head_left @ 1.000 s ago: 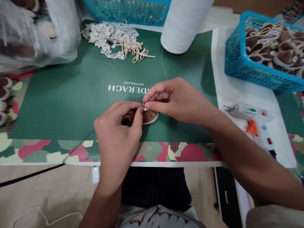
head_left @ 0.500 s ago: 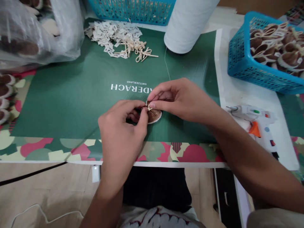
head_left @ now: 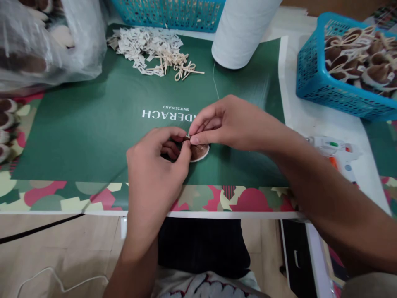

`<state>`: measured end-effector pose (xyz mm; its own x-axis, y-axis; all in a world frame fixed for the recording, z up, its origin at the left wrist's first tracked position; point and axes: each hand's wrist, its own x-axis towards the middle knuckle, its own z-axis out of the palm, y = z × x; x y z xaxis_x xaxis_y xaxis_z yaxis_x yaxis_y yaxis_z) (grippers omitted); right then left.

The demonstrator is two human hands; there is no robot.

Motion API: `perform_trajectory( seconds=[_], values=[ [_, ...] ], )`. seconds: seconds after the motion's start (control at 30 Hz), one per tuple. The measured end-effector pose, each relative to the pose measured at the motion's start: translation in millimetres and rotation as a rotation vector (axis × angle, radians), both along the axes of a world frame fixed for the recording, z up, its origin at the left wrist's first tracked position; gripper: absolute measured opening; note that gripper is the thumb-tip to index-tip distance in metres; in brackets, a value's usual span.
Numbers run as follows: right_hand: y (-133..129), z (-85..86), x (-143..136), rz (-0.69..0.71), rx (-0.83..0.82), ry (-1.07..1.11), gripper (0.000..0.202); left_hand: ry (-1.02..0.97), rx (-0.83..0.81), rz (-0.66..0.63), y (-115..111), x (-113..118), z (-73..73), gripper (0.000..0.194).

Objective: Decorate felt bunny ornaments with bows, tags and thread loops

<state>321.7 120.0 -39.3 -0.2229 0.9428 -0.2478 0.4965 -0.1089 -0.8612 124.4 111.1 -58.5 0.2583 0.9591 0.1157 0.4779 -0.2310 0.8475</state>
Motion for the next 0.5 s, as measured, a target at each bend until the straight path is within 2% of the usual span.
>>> perform_trajectory(
  seconds=[0.23, 0.5],
  values=[
    [26.1, 11.5, 2.3, 0.161, -0.055, -0.164, 0.01, 0.0, -0.005, -0.014, 1.3, -2.1, -0.2, 0.006],
    [23.2, 9.5, -0.1, 0.141, -0.077, -0.158, 0.01, 0.018, 0.07, -0.027, -0.6, -4.7, -6.4, 0.011]
  ],
)
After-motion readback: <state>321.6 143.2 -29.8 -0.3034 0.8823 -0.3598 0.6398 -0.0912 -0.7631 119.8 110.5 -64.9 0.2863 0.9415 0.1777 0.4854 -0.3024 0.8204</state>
